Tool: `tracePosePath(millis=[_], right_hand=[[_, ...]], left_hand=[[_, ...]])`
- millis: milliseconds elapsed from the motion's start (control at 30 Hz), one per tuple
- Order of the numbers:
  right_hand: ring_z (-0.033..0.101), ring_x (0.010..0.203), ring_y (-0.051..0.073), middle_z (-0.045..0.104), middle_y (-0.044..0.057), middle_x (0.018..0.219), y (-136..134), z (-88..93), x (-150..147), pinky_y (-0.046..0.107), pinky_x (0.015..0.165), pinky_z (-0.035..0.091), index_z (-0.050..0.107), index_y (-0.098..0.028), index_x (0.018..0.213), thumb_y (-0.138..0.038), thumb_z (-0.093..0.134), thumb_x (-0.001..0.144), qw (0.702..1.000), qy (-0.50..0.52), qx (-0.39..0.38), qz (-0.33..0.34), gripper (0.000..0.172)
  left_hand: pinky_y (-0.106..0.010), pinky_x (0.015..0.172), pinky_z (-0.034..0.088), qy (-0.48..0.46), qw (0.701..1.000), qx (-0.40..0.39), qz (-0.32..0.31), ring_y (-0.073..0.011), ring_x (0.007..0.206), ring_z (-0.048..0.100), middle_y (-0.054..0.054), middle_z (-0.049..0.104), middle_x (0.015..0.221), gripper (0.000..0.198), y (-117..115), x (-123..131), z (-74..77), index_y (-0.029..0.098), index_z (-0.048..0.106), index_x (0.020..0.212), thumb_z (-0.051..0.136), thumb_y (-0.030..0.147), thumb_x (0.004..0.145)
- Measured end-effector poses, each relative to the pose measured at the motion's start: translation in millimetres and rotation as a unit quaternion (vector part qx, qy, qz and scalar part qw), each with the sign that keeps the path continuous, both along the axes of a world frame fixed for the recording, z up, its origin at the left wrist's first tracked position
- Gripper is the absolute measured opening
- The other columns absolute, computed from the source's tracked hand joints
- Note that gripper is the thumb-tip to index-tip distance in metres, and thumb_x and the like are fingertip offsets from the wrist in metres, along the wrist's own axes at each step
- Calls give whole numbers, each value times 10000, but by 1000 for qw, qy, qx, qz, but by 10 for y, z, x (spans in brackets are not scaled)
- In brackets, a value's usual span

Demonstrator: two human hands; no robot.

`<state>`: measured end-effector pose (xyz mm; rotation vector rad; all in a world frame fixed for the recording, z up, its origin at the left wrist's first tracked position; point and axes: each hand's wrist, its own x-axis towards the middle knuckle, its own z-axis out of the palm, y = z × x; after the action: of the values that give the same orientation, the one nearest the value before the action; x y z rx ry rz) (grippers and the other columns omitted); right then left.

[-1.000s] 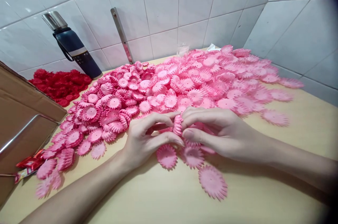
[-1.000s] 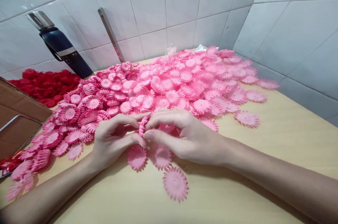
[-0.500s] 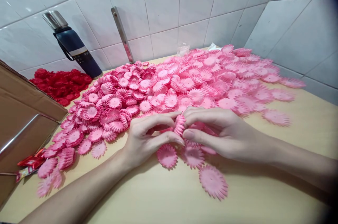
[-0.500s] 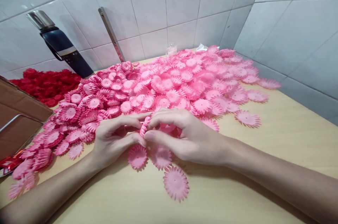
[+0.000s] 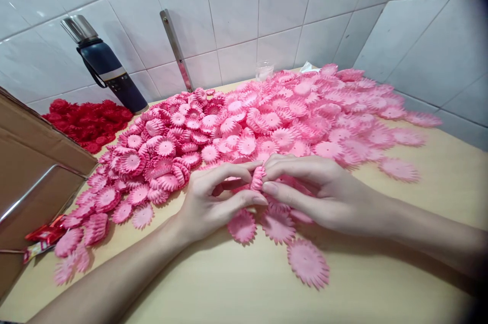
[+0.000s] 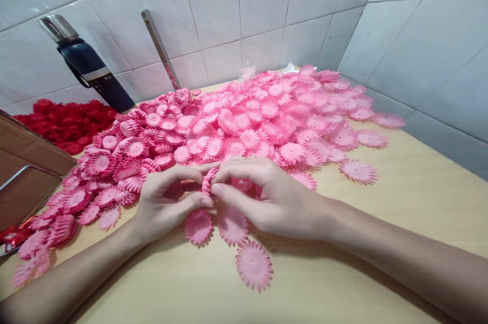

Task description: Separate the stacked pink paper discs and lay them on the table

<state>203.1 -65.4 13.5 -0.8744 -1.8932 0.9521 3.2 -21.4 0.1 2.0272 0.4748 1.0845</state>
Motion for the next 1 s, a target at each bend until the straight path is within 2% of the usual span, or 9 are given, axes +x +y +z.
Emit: tracePosePath(millis=[200,367,567,867,1000], right_hand=[[593,686,100,652,-2,761,4,-20,5,216,637,476,642,-169,812,-147,552,906,999,-12,31,-8,132],[615,713,111,680,7,805,11,-28,32,220,643,479,669,-178,845,-165,578,906,1000,-8,22,2,110],[612,717,123,665,14,789,19,-42,34,223,638,478,666,-179,857,-178,593,902,1000,1,8,2,86],[604,719,111,652,0,789,28,-41,35,205,637,467,664,-186,861,-150,596,893,1000,10,5,6,83],[607,704,107,665,4,785,20,-35,23,206,632,472,656,-176,850,-140,582,896,1000,12,7,6,94]], left_hand=[[-182,681,612,31,998,38,29,-231,932,748,-161,760,1022,107,-42,41,60,111,652,835,734,102,767],[-179,709,613,22,999,36,18,-234,972,738,-167,758,1026,80,-50,46,81,113,649,846,704,103,789],[-238,728,631,27,999,25,15,-253,1000,728,-126,767,995,59,-52,30,87,151,648,869,676,134,819],[-238,732,630,20,1000,10,6,-226,920,749,-129,768,965,65,-52,35,91,143,655,884,669,130,822],[-239,709,629,25,1000,17,5,-236,915,750,-146,761,1023,86,-40,34,82,138,655,879,692,130,801]])
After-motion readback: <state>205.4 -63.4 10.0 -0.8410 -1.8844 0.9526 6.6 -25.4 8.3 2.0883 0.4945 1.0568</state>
